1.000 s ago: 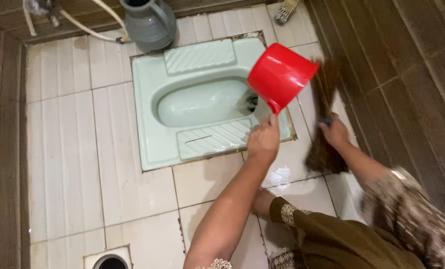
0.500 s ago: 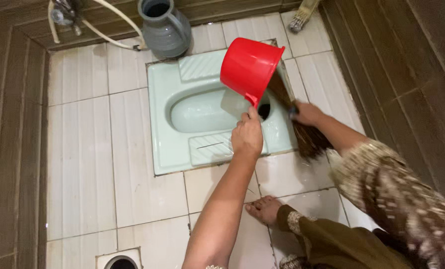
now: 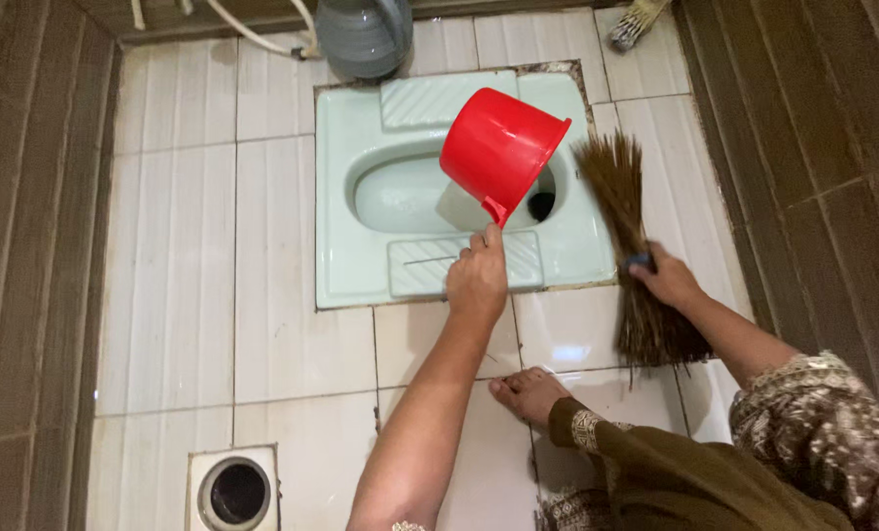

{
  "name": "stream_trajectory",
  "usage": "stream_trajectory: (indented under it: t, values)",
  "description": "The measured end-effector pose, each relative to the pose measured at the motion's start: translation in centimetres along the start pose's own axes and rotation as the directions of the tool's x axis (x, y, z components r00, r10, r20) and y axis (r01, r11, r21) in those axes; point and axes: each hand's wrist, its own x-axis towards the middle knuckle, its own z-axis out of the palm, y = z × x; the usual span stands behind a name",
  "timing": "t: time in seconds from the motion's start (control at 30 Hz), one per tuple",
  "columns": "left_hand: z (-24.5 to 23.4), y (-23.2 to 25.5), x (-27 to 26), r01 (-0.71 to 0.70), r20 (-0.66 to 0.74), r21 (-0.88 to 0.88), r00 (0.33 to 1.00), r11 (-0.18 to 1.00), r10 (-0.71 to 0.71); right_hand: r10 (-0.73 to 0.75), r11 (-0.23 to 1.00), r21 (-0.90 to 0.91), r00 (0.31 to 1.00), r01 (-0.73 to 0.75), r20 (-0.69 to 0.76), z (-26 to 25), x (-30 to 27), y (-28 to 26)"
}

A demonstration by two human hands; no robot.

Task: The person cleans the bathroom floor and squat toilet by scooping water from a basin with a mug, pouring the water across the tiled floor and toilet, and sweeping and scrubbing the surfaces using a handheld broom.

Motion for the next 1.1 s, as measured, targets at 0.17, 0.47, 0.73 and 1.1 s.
stream_trajectory:
  t: [0.17,0.47,0.73,1.1]
  values:
    - [-0.6,-3.7,-1.1,-0.025,-0.058,-0.021,0.998,0.999,0.023,-0.270,0.944,-0.153,0.952,0.292,0.146,-1.7,-6.1,-3.7]
    - [-3.5,-8.9,-3.9,0.057,-0.094,-0.083,0.993,0.995,-0.065,-0.520,0.747,-0.155,0.714,0.646,0.468,0.8,-12.0,-11.7]
    - [-6.6,-10.1,-5.1,0.151,-0.092,-0.153,0.982,0.977,-0.166,-0.846,0.289,-0.050,0.280,0.956,0.453,6.5,-13.2,-22.8]
    - [-5.3,-11.2,-6.9,0.140,-0.059,-0.123,0.987,0.983,-0.148,-0.602,0.573,-0.216,0.585,0.791,0.543,15.3,-5.3,-23.1]
